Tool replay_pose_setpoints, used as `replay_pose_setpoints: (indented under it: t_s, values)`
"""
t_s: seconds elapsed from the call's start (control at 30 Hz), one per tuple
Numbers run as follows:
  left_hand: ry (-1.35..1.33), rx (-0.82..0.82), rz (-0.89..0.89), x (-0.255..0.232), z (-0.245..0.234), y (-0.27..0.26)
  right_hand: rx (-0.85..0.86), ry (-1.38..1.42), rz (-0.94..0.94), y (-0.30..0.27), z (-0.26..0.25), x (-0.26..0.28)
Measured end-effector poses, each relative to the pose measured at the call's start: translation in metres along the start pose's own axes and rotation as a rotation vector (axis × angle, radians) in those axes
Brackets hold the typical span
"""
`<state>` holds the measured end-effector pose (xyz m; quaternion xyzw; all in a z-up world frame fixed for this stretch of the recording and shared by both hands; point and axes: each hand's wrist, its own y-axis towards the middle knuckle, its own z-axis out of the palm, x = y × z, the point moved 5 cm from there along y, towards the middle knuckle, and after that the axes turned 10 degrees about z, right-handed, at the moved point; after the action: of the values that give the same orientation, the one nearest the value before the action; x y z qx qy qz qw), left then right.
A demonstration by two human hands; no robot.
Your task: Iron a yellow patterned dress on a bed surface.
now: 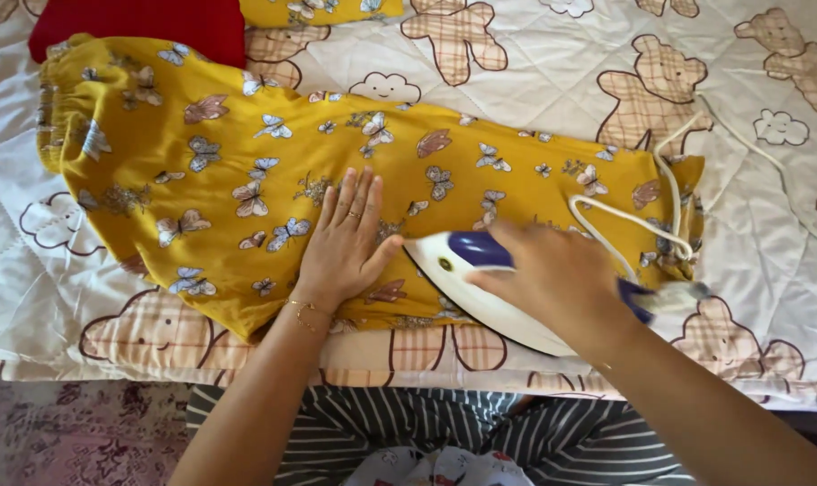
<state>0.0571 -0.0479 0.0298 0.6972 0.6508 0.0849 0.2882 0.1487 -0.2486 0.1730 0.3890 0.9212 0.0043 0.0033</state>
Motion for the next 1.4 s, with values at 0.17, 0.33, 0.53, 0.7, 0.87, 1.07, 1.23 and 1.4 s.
replay_pose_setpoints:
  t_s: [0.17, 0.33, 0.53, 0.7, 0.87, 1.07, 1.23, 1.4]
  values:
    - [0.070, 0.052, -0.011, 0.002, 0.012, 0.002, 0.043, -0.165, 0.089, 0.007, 0.005, -0.013]
    - [0.119, 0.080, -0.042, 0.005, 0.016, 0.003, -0.054, -0.170, 0.114, 0.073, 0.016, -0.014]
    - [0.112, 0.100, -0.055, 0.005, 0.015, 0.007, -0.205, -0.034, 0.044, 0.179, 0.030, 0.021]
    - [0.087, 0.090, -0.059, 0.009, 0.013, 0.006, -0.261, -0.006, 0.002, 0.218, 0.040, 0.038]
    - [0.066, 0.086, -0.048, 0.009, 0.016, 0.006, -0.255, -0.006, -0.022, 0.206, 0.037, 0.006]
    - [0.084, 0.085, -0.019, 0.010, 0.016, 0.004, -0.187, -0.141, 0.105, 0.173, 0.031, -0.076]
    - [0.097, 0.081, -0.022, 0.009, 0.016, 0.005, -0.128, -0.245, 0.194, 0.142, 0.044, -0.179]
    - [0.108, 0.085, -0.022, 0.009, 0.016, 0.005, -0.157, -0.300, 0.268, 0.096, 0.036, -0.251]
